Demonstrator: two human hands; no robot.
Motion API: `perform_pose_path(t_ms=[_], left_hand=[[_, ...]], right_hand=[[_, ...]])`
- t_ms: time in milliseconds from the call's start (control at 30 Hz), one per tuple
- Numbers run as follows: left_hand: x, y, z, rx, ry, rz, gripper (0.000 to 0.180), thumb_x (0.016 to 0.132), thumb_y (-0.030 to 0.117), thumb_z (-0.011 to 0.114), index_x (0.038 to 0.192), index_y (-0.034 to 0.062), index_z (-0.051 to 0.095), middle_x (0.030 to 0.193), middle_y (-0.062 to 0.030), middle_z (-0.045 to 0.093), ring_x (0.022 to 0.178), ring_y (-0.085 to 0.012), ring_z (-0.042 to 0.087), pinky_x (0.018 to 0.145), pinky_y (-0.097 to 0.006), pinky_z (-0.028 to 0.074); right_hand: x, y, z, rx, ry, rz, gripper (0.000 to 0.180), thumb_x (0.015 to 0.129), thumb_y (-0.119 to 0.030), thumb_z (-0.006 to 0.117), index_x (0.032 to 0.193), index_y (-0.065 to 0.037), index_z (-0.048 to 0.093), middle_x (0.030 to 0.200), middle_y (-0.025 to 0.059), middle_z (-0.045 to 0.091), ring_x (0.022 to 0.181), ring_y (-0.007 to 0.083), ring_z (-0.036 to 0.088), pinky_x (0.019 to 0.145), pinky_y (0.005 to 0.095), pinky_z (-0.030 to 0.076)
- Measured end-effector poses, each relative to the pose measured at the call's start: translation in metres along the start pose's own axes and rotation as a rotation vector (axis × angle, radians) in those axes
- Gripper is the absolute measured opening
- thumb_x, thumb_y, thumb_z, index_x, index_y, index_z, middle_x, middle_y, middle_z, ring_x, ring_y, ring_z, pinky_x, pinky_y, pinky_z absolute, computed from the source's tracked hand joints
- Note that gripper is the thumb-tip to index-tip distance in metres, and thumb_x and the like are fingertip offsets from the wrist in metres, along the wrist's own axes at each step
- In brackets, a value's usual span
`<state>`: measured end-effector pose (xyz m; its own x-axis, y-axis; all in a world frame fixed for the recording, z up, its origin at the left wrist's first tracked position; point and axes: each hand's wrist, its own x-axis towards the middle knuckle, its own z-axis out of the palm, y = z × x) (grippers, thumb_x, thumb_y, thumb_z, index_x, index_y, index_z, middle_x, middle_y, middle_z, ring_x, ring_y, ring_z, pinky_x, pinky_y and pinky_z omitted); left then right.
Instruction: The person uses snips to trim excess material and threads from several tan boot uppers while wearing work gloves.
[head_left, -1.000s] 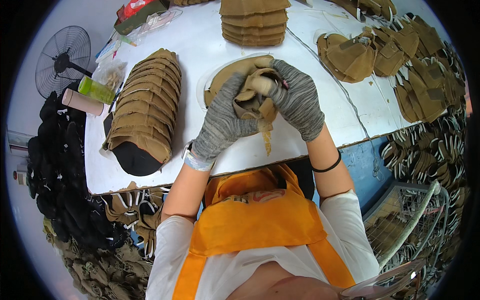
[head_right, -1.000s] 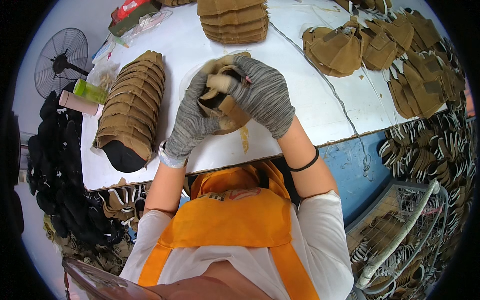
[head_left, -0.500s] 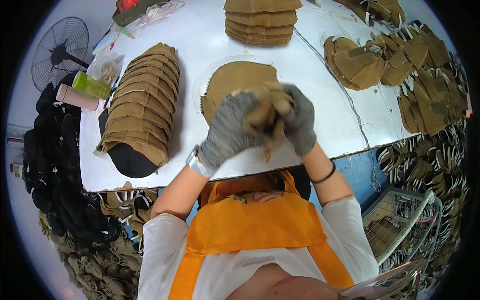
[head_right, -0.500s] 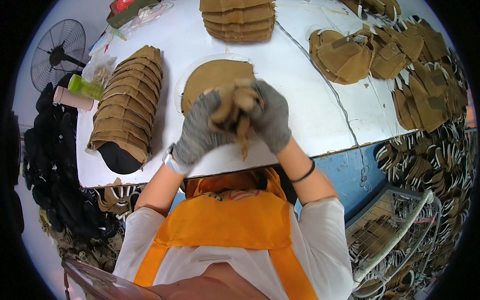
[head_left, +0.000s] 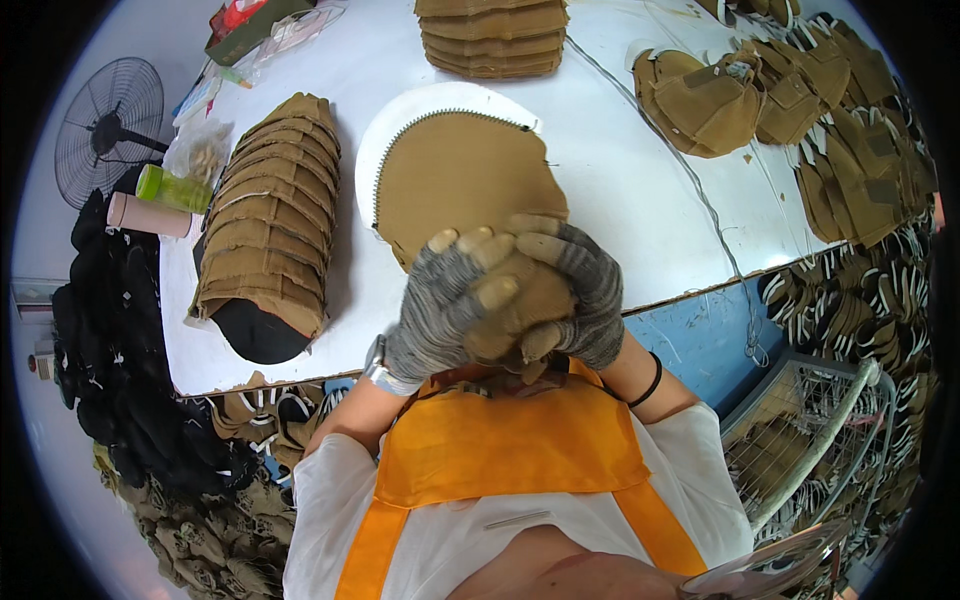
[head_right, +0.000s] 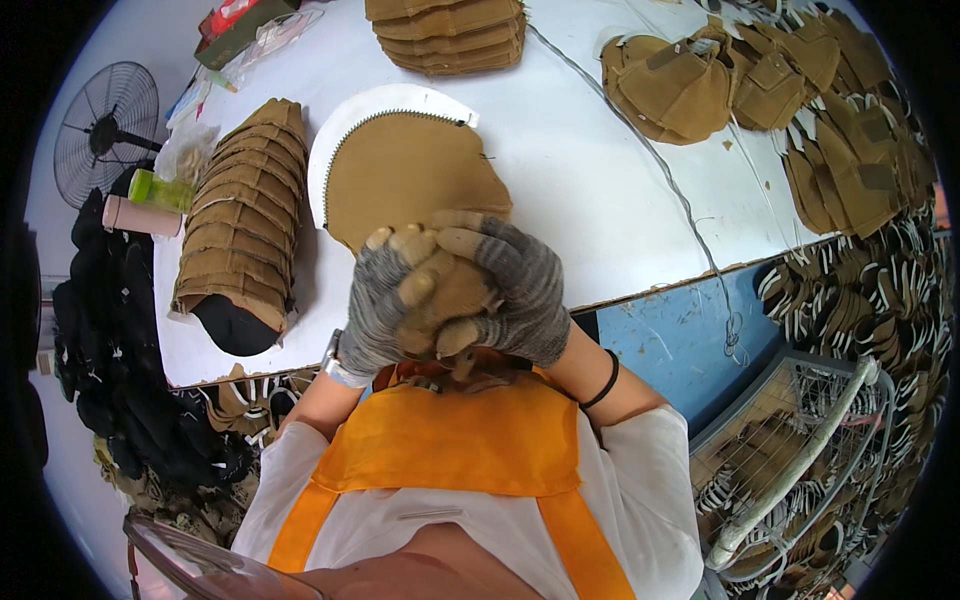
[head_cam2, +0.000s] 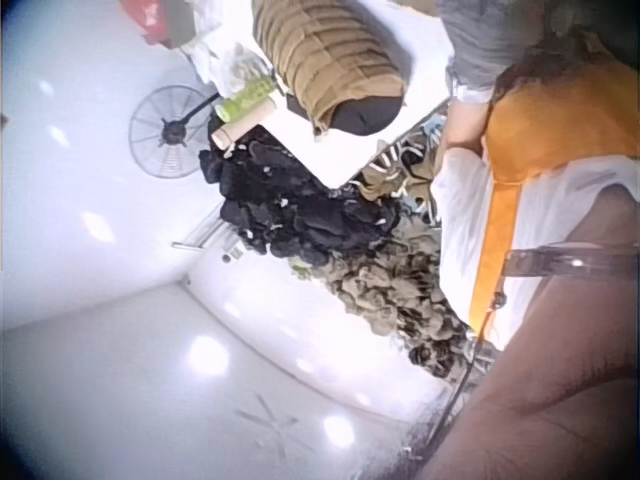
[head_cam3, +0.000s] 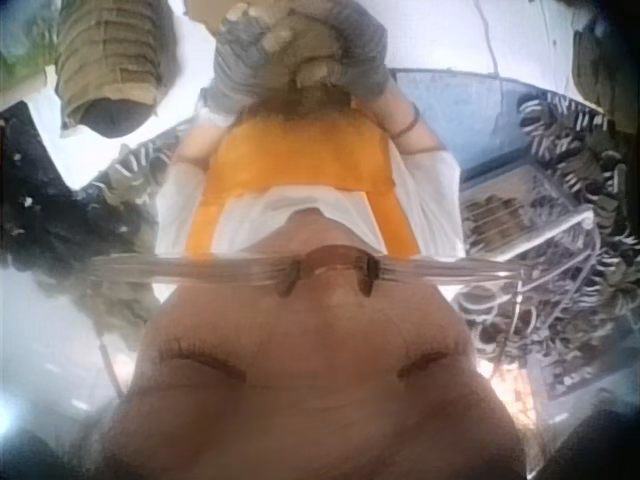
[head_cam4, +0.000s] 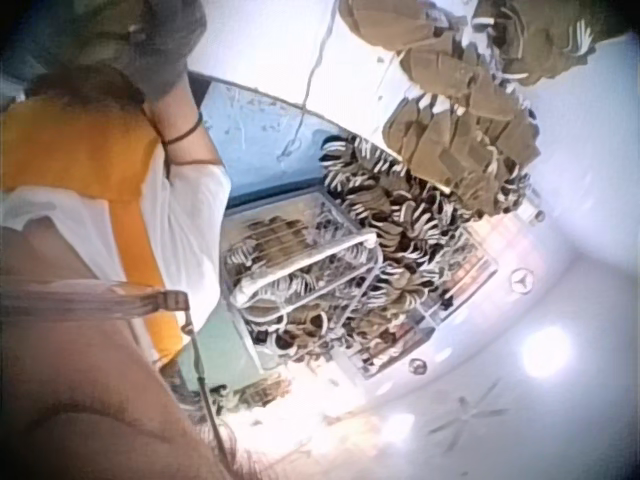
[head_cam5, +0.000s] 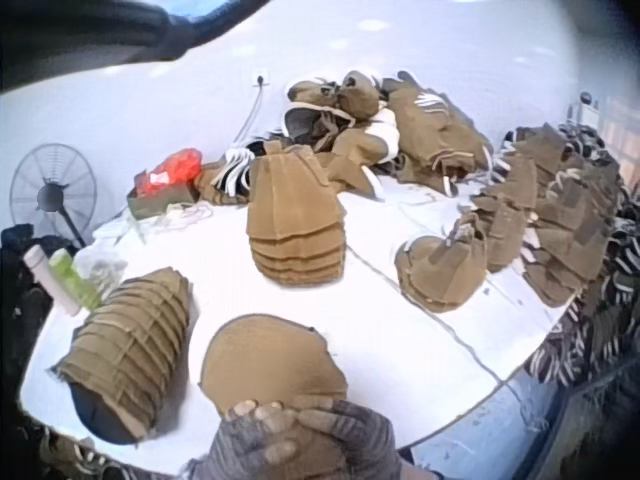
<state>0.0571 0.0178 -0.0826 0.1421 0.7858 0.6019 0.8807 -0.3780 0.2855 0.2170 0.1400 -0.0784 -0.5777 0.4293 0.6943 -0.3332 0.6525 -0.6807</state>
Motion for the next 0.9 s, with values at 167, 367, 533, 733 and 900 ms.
perform_pose_path(t_ms=[167,367,533,733,900], left_hand=[[-0.004,-0.032,-0.026,-0.834,0.018,-0.441,0.117,0.038,0.045,0.089,0.137,0.0064,0.039,0.133,-0.0158,0.048,0.123,-0.0301,0.047,0.108,-0.041,0.031],[0.009,0.003,-0.050,-0.263,0.184,-0.264,0.101,0.058,0.060,0.076,0.137,0.0080,0.042,0.136,-0.0134,0.045,0.124,-0.0314,0.046,0.110,-0.046,0.022],[-0.003,-0.012,-0.020,-0.027,0.287,-0.240,0.064,0.062,0.037,0.084,0.118,0.0187,0.060,0.122,-0.0099,0.050,0.112,-0.0287,0.050,0.094,-0.041,0.043],[-0.012,-0.024,-0.005,-0.018,0.377,-0.255,0.056,0.064,0.033,0.083,0.113,0.0186,0.060,0.118,-0.0105,0.050,0.107,-0.0296,0.051,0.089,-0.041,0.045],[-0.008,-0.031,-0.005,0.040,0.404,-0.190,0.067,0.064,0.035,0.083,0.121,0.0181,0.051,0.117,-0.0113,0.051,0.104,-0.0308,0.051,0.085,-0.042,0.045]], right_hand=[[0.000,0.008,0.036,0.585,0.112,0.334,0.078,0.068,-0.049,0.077,0.126,-0.004,0.052,0.115,0.0100,0.060,0.103,0.0193,0.059,0.086,0.0315,0.049],[0.014,0.008,0.043,0.364,0.076,0.459,0.061,0.076,-0.028,0.076,0.124,0.000,0.053,0.114,0.0130,0.061,0.103,0.0182,0.060,0.087,0.0305,0.049],[0.013,0.018,0.043,0.593,0.088,0.359,0.061,0.079,-0.032,0.074,0.125,0.001,0.052,0.118,0.0115,0.060,0.106,0.0184,0.058,0.090,0.0306,0.048],[0.029,0.009,0.040,0.433,0.037,0.655,0.045,0.087,-0.031,0.066,0.117,0.001,0.058,0.104,0.0096,0.066,0.095,0.0142,0.061,0.084,0.0285,0.050],[0.025,0.012,0.050,0.368,0.118,0.500,0.039,0.090,-0.029,0.063,0.114,0.001,0.061,0.103,0.0103,0.066,0.093,0.0148,0.062,0.082,0.0282,0.050]])
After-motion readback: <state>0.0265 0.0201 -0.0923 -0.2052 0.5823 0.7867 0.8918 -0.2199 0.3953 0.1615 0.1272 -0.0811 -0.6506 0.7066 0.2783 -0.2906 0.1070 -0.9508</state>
